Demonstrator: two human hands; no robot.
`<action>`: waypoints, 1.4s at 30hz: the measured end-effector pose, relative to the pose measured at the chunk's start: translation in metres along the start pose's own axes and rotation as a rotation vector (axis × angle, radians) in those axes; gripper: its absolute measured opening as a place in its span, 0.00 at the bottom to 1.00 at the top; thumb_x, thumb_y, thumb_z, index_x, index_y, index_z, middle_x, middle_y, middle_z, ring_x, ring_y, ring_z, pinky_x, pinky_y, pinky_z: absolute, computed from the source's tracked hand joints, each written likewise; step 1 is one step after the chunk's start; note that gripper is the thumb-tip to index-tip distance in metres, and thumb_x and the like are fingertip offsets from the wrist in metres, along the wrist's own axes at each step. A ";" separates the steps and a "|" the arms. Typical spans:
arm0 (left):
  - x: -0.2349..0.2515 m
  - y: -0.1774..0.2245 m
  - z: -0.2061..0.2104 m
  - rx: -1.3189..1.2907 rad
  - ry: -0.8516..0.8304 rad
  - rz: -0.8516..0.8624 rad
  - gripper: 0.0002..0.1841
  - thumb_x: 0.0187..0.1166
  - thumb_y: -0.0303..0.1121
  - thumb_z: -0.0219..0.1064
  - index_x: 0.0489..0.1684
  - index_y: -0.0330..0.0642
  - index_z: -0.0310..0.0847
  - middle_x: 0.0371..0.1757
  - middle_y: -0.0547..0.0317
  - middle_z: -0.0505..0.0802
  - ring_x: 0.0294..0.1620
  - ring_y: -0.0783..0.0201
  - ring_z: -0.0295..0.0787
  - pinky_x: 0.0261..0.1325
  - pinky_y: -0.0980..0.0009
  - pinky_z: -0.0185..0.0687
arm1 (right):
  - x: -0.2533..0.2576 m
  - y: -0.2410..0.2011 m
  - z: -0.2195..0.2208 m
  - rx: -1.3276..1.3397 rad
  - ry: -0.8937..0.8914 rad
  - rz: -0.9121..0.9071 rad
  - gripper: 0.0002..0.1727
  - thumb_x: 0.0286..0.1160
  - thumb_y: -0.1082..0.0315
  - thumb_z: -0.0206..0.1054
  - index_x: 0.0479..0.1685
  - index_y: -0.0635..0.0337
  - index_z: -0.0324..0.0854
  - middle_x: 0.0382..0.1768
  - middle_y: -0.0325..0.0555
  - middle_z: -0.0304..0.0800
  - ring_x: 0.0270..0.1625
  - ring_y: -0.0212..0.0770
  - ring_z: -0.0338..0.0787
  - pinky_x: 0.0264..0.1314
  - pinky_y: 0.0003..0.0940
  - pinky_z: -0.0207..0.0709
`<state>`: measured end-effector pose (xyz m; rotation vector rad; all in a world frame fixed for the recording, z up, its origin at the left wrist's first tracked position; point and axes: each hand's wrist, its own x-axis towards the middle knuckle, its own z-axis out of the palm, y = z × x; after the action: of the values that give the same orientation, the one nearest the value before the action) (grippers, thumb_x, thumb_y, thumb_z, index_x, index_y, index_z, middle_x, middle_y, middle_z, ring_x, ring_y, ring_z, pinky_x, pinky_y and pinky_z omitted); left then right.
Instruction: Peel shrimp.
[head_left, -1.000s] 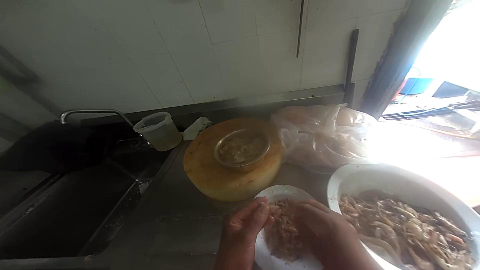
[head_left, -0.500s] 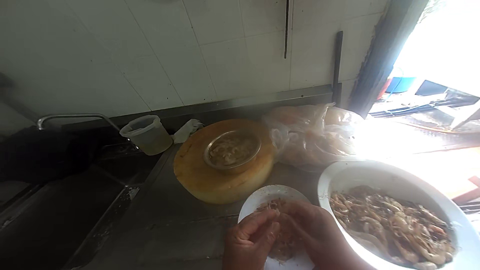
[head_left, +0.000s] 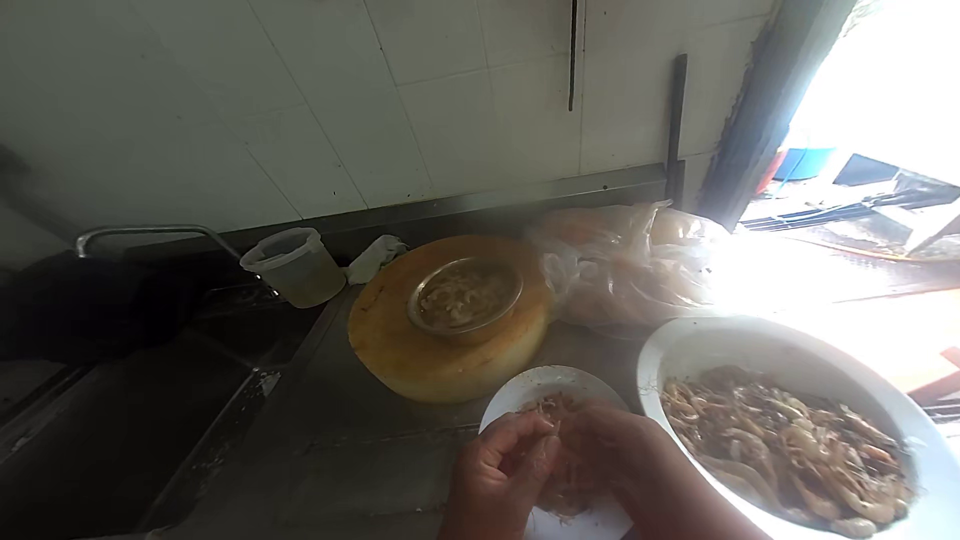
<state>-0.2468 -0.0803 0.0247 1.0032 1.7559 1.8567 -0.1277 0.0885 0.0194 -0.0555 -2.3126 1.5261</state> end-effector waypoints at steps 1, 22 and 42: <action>0.000 0.000 -0.001 -0.030 0.004 -0.027 0.09 0.78 0.27 0.72 0.50 0.34 0.90 0.47 0.48 0.93 0.44 0.53 0.95 0.50 0.59 0.97 | -0.001 0.002 0.000 0.015 -0.007 -0.032 0.12 0.89 0.59 0.62 0.56 0.52 0.88 0.51 0.37 0.92 0.49 0.31 0.93 0.50 0.31 0.93; 0.008 0.002 -0.011 -0.506 0.101 -0.425 0.10 0.79 0.33 0.70 0.42 0.33 0.88 0.27 0.53 0.86 0.27 0.64 0.84 0.37 0.67 0.86 | -0.008 0.014 0.001 -0.517 0.100 -0.143 0.13 0.81 0.52 0.68 0.31 0.46 0.88 0.36 0.32 0.89 0.49 0.31 0.89 0.49 0.32 0.86; 0.043 0.011 -0.021 0.528 -0.211 -0.050 0.19 0.86 0.39 0.64 0.67 0.36 0.85 0.45 0.52 0.95 0.37 0.66 0.91 0.43 0.65 0.91 | -0.026 -0.036 -0.164 -0.940 -0.310 0.574 0.10 0.82 0.56 0.65 0.46 0.44 0.92 0.40 0.38 0.93 0.47 0.44 0.92 0.51 0.57 0.83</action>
<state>-0.2890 -0.0656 0.0462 1.2697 2.1592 1.2192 -0.0448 0.2125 0.1011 -0.8251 -3.2462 0.4878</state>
